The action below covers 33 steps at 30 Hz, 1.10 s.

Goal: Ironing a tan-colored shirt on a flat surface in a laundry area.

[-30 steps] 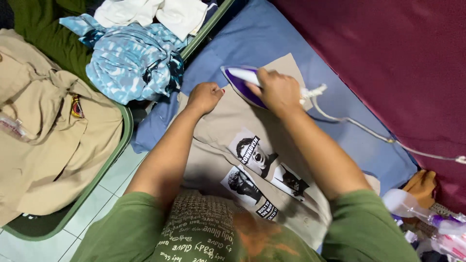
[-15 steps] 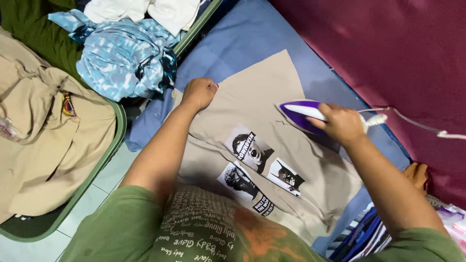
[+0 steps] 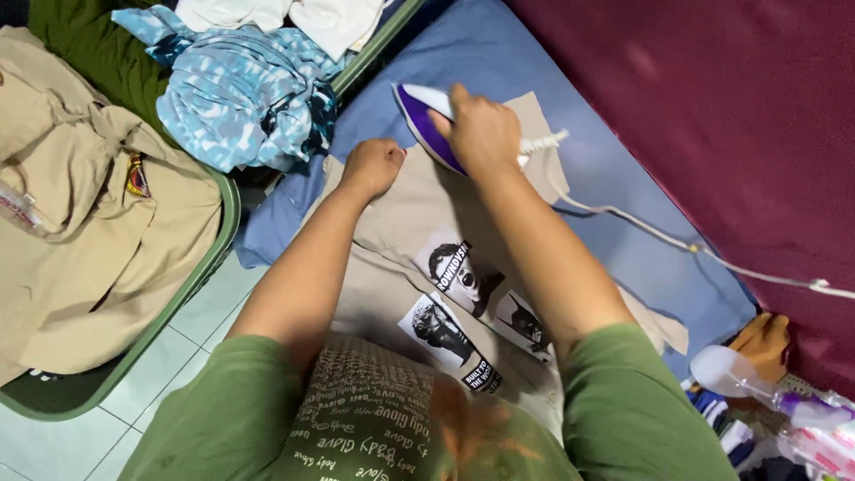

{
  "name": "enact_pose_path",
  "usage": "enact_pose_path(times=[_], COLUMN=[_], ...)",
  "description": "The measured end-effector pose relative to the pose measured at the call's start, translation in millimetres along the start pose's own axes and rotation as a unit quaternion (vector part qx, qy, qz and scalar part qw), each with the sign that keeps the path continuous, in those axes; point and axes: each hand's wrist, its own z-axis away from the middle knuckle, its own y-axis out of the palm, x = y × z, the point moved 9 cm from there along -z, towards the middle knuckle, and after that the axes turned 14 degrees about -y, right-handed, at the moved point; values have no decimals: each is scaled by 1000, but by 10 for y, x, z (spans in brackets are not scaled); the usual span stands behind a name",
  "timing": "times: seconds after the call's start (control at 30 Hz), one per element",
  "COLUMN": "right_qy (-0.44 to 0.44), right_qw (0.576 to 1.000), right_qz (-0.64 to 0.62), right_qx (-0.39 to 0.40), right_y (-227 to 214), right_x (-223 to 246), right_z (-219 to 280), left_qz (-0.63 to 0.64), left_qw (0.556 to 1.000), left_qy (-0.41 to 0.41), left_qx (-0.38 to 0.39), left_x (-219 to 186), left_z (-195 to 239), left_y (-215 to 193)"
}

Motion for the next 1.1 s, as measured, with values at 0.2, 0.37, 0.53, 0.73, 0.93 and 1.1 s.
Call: enact_pose_path(times=[0.2,0.37,0.53,0.73,0.93,1.1], right_qy=[-32,-19,-3,64,126,62], right_qw=[999,993,987,990,987,995], right_qz=[-14,42,101,125,97,-9], right_qx=[16,109,126,-6,-37,82], right_y=[-160,-403,-321,-178,-75,-244], right_x=[-230,-988,-1176,-1108,-1331,-807], right_z=[564,1822,1933,782,306,807], left_qz=[-31,-30,-30,-29,-22,-40], left_qw=[999,1000,999,999,1000,999], left_qy=[16,6,-8,29,-11,3], left_qx=[-13,3,7,-7,9,-2], left_x=[25,69,21,5,27,28], left_z=[-137,-102,-49,2,5,-47], left_y=[25,70,32,10,4,15])
